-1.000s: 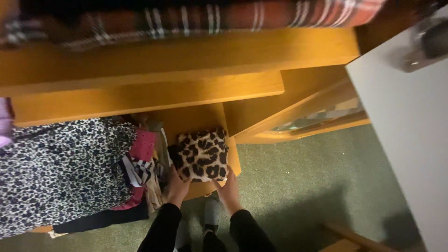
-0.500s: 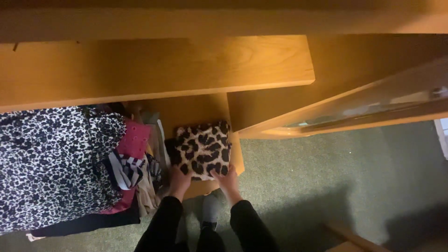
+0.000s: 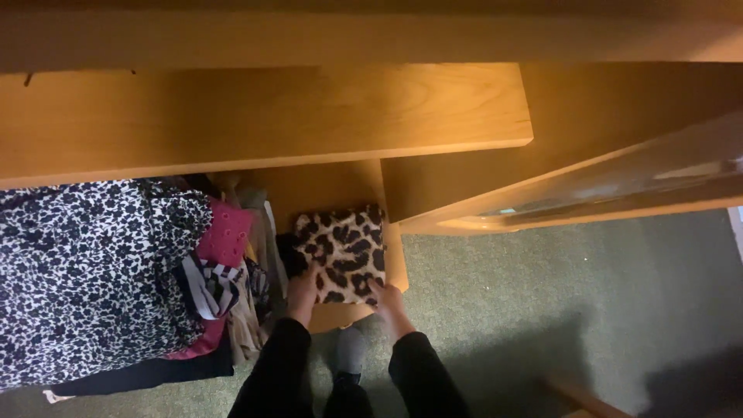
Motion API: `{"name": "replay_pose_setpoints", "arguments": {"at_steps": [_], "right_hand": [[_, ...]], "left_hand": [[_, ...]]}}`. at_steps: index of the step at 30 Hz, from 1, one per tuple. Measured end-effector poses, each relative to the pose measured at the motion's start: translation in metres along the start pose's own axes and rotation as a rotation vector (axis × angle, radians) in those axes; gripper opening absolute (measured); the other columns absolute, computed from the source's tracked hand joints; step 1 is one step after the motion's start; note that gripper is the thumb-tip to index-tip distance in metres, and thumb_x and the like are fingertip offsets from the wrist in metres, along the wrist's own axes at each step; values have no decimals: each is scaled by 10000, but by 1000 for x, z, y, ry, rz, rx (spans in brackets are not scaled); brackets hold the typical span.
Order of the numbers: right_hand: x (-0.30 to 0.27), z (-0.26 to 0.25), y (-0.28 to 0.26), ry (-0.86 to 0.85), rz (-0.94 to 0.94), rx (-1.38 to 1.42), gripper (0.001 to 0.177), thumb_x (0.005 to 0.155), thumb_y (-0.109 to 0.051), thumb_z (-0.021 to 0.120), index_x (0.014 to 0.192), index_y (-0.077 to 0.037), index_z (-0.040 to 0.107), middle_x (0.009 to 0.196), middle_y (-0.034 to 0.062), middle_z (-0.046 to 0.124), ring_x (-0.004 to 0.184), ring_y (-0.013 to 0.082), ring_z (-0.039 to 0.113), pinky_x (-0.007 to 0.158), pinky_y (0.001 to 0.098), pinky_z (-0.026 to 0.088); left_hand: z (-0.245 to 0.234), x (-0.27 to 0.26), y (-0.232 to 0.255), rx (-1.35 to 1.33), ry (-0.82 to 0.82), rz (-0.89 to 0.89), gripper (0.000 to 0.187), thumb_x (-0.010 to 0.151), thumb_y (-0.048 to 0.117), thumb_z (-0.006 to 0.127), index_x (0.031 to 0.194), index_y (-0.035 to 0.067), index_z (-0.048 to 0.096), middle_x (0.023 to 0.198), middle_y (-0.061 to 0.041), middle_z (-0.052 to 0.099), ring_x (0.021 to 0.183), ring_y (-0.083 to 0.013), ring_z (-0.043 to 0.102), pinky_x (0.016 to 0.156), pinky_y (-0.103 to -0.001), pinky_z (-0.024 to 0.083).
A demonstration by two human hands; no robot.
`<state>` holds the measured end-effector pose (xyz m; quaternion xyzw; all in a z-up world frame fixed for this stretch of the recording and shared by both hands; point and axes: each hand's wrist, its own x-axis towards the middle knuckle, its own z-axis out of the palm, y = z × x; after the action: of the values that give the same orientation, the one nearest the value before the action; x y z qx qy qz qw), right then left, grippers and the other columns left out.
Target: The person repeatedly picks folded garments from a lower shelf and places them on top of a growing stack on an upper shelf. Items include jeans, black shirts, a green shirt, and a leopard-print top. The person adjusts each piece to align the stack neatly.
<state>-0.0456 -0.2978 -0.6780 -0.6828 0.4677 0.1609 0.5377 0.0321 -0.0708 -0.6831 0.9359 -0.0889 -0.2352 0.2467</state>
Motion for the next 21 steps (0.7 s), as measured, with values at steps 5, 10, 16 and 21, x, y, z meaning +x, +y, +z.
{"name": "replay_pose_setpoints", "arguments": {"at_steps": [5,10,16,21], "right_hand": [[-66,-14,-72,-62,296,518,723,825,-288,832,1391,31,513,1186,249,509,1021,345,594,768,387,596],[-93,-22,-94,-62,297,499,537,804,-338,906,953,60,578,703,118,557,529,204,618,470,278,554],[-179,-46,-186,-171,421,756,373,784,-188,911,860,5,602,663,89,628,469,185,593,459,290,579],[-237,-72,-210,-219,436,921,306,824,-70,863,948,18,597,820,150,692,701,288,675,615,396,596]], "left_hand": [[-47,-9,41,-1024,44,-523,734,833,416,905,1408,60,619,1380,-152,667,1264,-301,628,1080,-463,494],[-128,-51,99,-618,-114,-150,857,788,103,833,1550,129,442,1513,-236,468,1341,-426,494,1088,-510,464],[-195,-97,141,-1256,-25,-462,882,879,350,840,1558,-10,407,1567,-267,441,1439,-439,433,1198,-572,379],[-242,-123,157,-1303,-116,-462,880,920,318,789,1622,64,323,1620,-244,386,1457,-455,415,1142,-591,428]]}}
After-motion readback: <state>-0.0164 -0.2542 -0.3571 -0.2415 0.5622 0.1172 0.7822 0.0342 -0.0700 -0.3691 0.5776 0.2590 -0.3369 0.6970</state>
